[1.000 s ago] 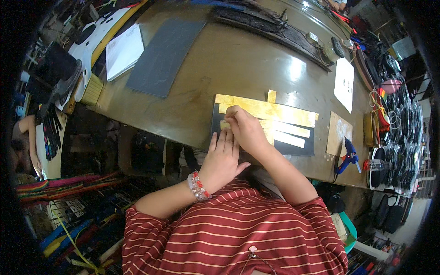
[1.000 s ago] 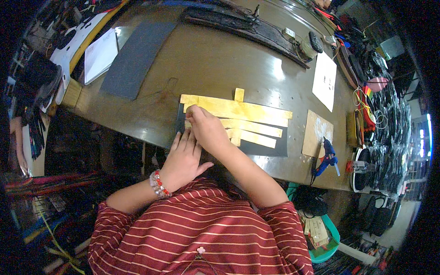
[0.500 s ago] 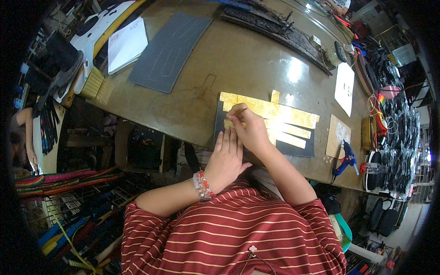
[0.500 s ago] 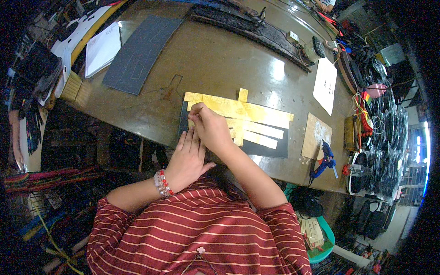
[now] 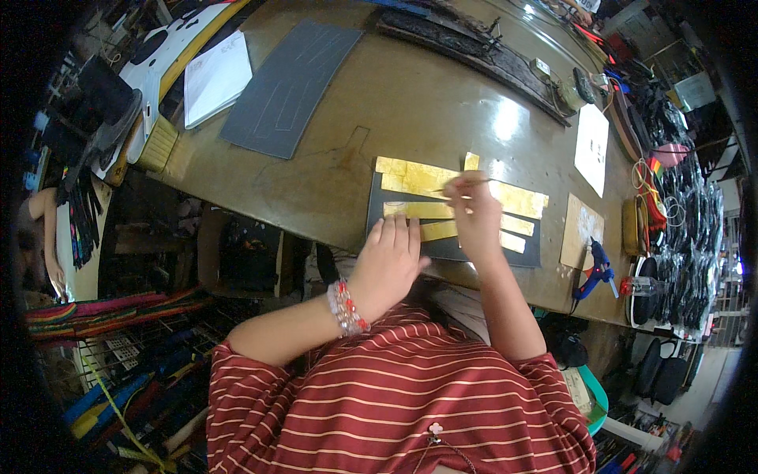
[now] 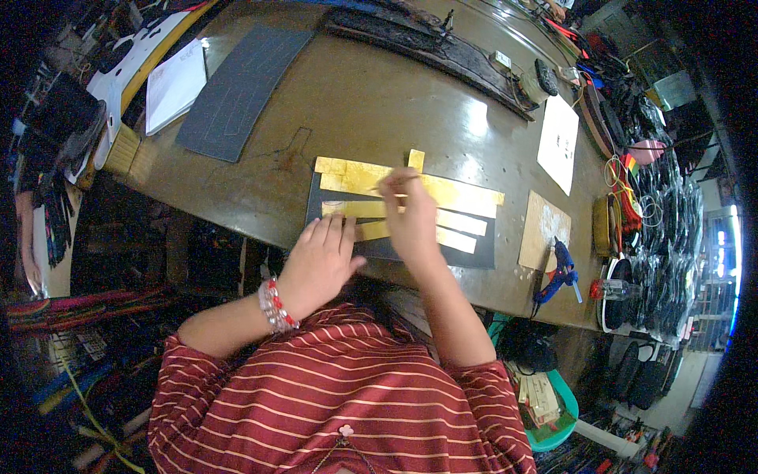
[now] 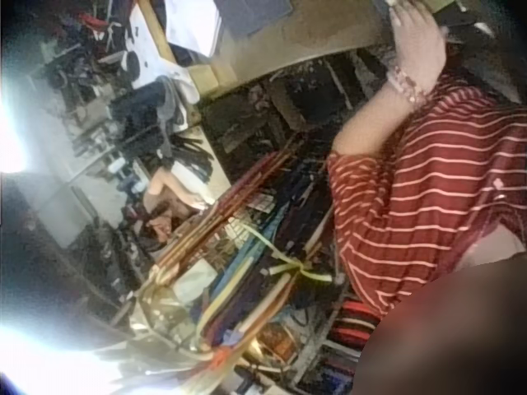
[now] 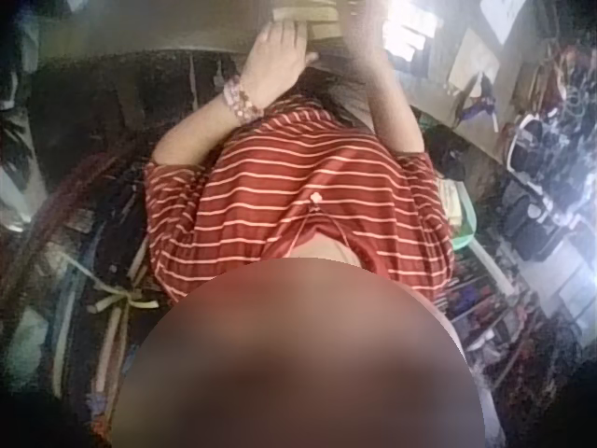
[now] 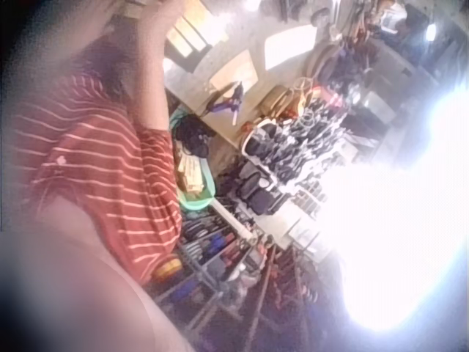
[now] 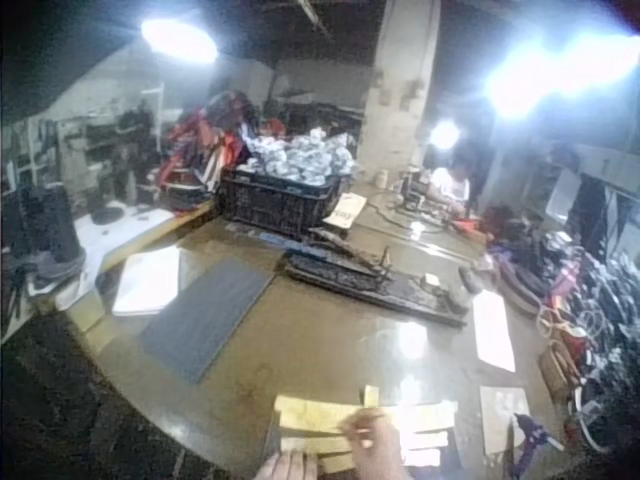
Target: The person cuts a dark gray sheet with red-handled scissors, then places paper templates on the sheet and traces their outlines with a pencil. The person then flips the sheet and continues tracing on the other side.
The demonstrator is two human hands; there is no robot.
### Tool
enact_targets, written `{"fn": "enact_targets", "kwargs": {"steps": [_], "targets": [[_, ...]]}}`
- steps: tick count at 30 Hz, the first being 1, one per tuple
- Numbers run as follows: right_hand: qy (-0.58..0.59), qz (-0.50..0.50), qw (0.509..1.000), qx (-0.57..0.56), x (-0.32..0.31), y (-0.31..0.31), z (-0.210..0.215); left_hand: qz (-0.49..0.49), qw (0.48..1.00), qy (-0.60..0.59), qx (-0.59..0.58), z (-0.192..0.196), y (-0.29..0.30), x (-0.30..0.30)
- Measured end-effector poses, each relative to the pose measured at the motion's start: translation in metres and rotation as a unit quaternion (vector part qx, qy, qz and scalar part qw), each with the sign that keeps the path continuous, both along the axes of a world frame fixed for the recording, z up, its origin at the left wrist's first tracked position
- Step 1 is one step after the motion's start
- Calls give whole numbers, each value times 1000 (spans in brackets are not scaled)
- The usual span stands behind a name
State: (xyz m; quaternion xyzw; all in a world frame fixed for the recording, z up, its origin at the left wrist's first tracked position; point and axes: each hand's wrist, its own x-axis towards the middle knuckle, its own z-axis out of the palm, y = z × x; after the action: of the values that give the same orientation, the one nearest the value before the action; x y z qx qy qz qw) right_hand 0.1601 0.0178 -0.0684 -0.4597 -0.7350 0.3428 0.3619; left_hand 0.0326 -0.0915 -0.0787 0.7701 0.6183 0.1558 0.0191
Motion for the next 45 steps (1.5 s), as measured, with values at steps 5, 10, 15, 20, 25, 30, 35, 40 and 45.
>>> {"fn": "enact_targets", "kwargs": {"steps": [5,10,15,20,25,30,35,40,45], "targets": [[-163,-7,985,56,34,-4,-4,-79,992,25,-100,13,40,-34],[-52,10,997,51,18,-20,-2,-167,967,-117,-153,12,82,-71],[-22,93,994,58,-18,-35,-8,-218,949,-186,-128,-6,91,-84],[-57,128,982,128,-31,-34,-21,-229,941,-220,-114,-13,88,-89],[-81,114,980,140,-24,-32,-23,-228,941,-222,-113,-11,89,-88],[-91,87,988,90,9,-23,-15,-230,940,-218,-130,-10,88,-87],[-94,47,993,56,36,-14,-9,-214,953,-183,-110,-8,84,-83],[-71,29,997,20,45,-12,-8,-169,971,-135,-104,-1,69,-77],[-56,37,997,23,50,-9,-13,-134,981,-125,-70,1,53,-69]]}}
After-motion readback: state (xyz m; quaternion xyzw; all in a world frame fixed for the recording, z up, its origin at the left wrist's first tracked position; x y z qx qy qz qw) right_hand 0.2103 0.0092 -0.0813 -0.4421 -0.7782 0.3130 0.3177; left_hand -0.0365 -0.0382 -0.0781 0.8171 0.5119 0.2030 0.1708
